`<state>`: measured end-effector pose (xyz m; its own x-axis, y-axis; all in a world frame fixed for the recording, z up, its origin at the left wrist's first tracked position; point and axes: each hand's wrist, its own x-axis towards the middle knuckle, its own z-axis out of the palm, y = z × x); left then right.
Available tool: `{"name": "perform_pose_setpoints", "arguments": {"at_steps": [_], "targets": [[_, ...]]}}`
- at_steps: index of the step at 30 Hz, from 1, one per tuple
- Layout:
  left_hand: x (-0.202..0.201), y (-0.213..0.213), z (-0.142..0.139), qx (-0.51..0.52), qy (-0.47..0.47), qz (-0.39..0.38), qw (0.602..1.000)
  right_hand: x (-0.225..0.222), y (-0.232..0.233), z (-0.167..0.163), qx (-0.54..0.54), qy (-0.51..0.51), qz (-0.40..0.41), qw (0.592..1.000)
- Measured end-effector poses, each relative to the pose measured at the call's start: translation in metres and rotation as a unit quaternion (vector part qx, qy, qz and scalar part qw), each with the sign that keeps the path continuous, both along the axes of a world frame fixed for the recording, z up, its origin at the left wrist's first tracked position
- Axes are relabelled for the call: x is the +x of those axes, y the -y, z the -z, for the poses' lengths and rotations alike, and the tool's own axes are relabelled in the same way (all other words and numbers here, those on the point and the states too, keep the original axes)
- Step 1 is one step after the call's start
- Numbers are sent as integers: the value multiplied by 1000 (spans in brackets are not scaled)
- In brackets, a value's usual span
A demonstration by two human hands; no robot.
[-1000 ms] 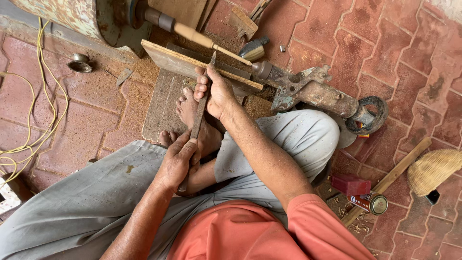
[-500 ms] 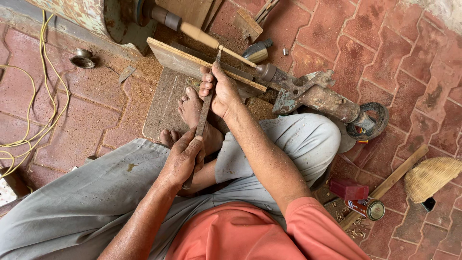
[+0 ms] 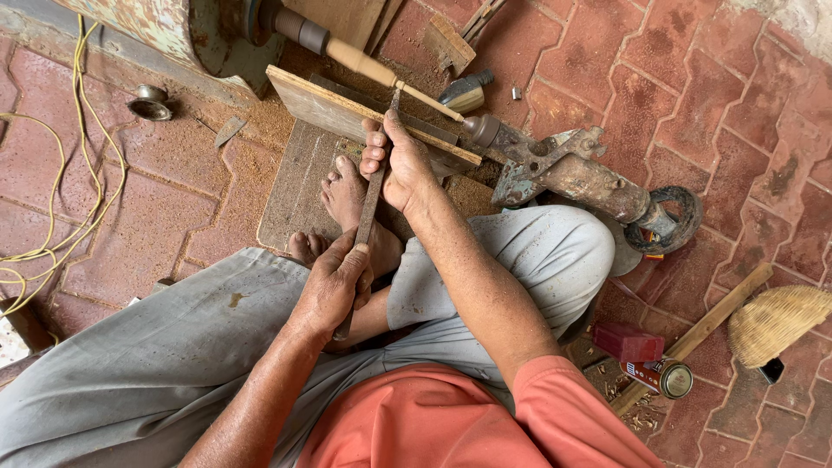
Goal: The person sits on the floor in front of a lathe-like machine holding a rotating wooden workpiece, and uses a flat file to shape and smooth the wood, repositioning the file along the piece. Near the end they set the file down and pick up a blue-handled scraper to continue working the wood.
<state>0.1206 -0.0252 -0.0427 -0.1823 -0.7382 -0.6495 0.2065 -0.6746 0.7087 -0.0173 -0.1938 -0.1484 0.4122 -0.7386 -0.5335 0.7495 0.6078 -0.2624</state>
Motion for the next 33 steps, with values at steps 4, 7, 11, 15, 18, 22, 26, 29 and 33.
{"name": "perform_pose_setpoints", "arguments": {"at_steps": [4,7,11,15,18,22,26,29,33], "targets": [[-2,0,-2,-2,9,-5,1000,1,1,-2,0,-19,-2,1000],[-4,0,-1,0,6,-13,1000,1,1,-4,-4,-20,-3,1000],[-6,-1,1,8,2,-16,1000,1,1,-4,-2,-30,-7,1000],[-9,-3,1,3,14,-22,1000,0,1,-3,-2,-23,-9,1000],[-10,-4,2,-10,3,-28,1000,0,1,-3,6,-23,-10,1000],[-12,-3,3,-13,10,-27,1000,-1,2,-4,5,-21,-15,1000],[-14,-3,3,-23,19,-15,999,-2,1,-5,2,-25,-15,1000],[-15,-3,2,-32,25,-10,999,-1,2,-6,2,-27,-17,999],[-17,-2,-1,-30,14,-18,999,-1,2,-8,1,-38,-18,999]]}}
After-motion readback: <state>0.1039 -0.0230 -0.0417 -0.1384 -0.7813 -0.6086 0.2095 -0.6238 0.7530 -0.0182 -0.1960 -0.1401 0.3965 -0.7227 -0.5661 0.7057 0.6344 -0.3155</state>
